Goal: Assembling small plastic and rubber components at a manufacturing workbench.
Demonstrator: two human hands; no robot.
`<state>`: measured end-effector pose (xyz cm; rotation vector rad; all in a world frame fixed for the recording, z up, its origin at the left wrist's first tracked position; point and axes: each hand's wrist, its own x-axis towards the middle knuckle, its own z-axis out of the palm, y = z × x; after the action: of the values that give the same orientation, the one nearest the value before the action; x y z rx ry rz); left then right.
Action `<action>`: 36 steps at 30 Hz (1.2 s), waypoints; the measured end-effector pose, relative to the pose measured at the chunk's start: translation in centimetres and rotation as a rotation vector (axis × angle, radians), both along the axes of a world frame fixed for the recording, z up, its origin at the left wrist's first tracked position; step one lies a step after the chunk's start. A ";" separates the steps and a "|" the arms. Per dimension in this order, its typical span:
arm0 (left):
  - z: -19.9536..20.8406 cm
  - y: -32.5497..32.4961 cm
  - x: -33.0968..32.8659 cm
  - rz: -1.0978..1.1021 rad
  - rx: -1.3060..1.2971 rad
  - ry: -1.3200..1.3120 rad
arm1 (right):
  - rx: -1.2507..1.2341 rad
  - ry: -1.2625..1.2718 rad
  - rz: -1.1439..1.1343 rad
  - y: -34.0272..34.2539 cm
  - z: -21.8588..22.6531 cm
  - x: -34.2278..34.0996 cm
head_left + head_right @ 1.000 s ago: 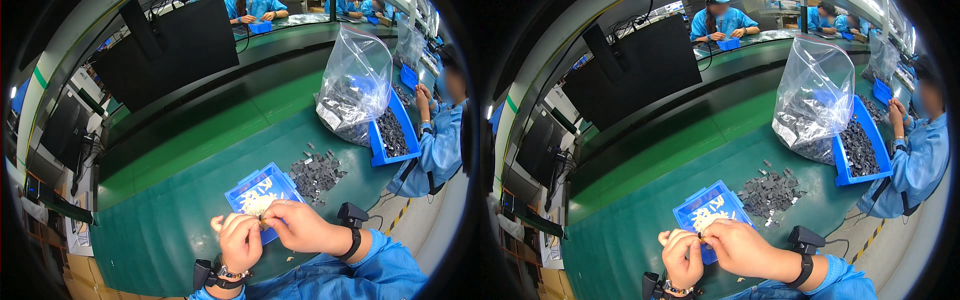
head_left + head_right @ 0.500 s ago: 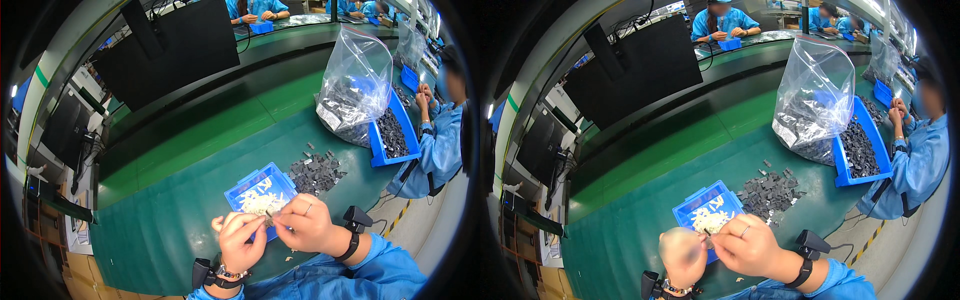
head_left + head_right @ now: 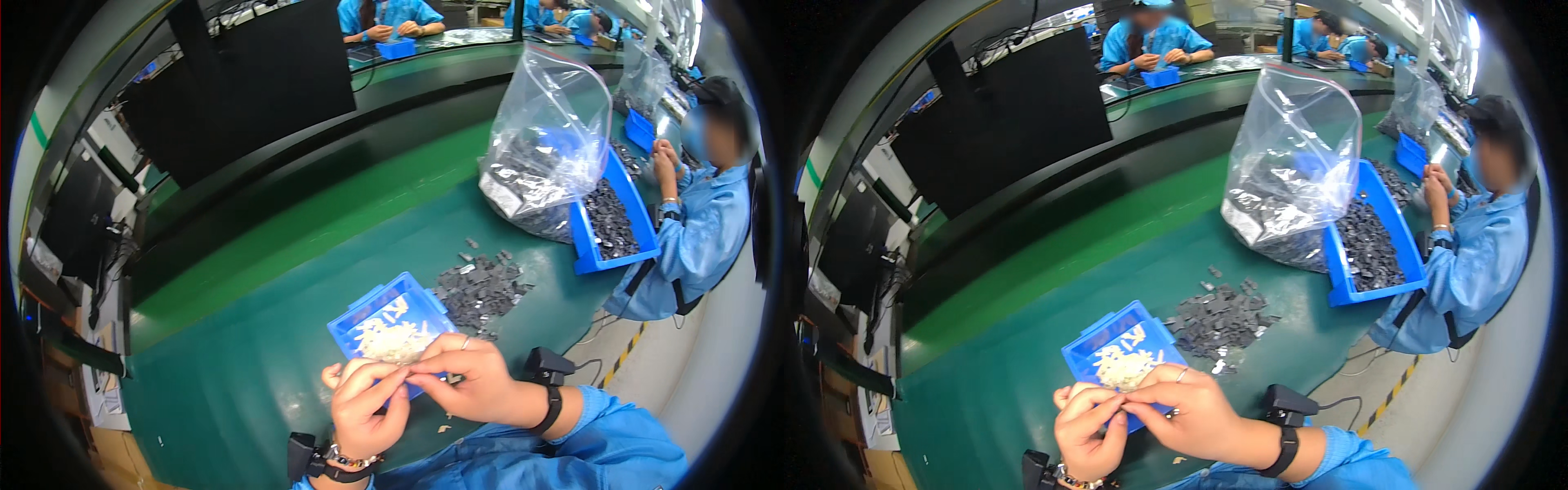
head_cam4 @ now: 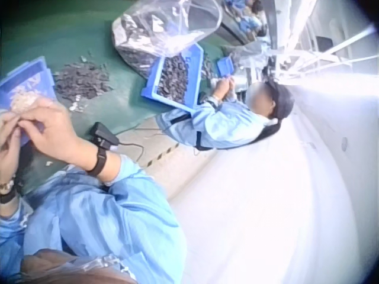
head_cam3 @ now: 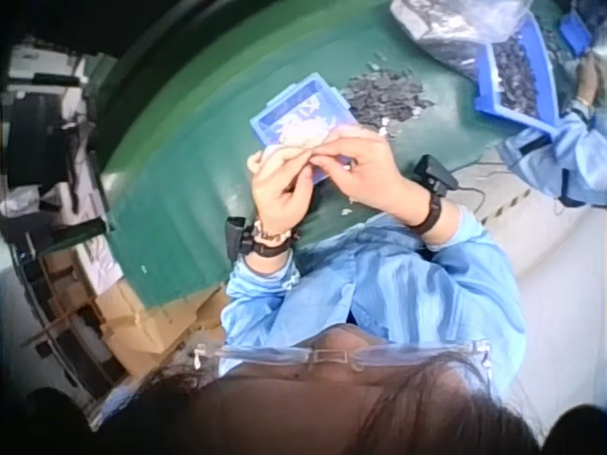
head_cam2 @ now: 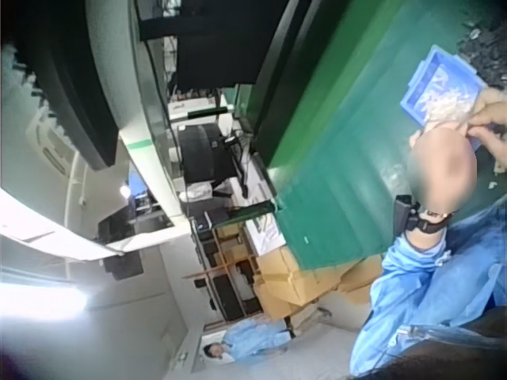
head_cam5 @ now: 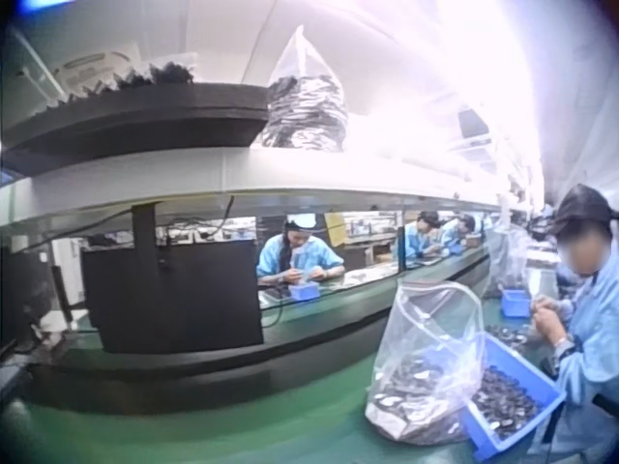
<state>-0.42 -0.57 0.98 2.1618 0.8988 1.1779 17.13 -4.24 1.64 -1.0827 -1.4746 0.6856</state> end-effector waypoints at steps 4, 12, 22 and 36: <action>0.1 0.0 0.1 -0.017 0.071 0.053 | 0.011 0.041 -0.024 -0.4 -0.5 -0.2; -0.3 0.0 0.5 -0.150 0.045 0.032 | -0.135 0.210 0.153 -1.6 -1.2 0.9; 0.1 -0.2 0.3 0.120 0.037 0.023 | -0.063 -0.582 -0.370 -4.1 -2.5 8.8; 0.0 -0.3 0.5 0.036 0.116 0.168 | 0.216 -0.545 -0.264 -3.4 -2.5 6.4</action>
<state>0.04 -0.89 1.00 2.3757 0.9645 1.1029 23.57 -7.64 -0.89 -1.3232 -1.7672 0.0344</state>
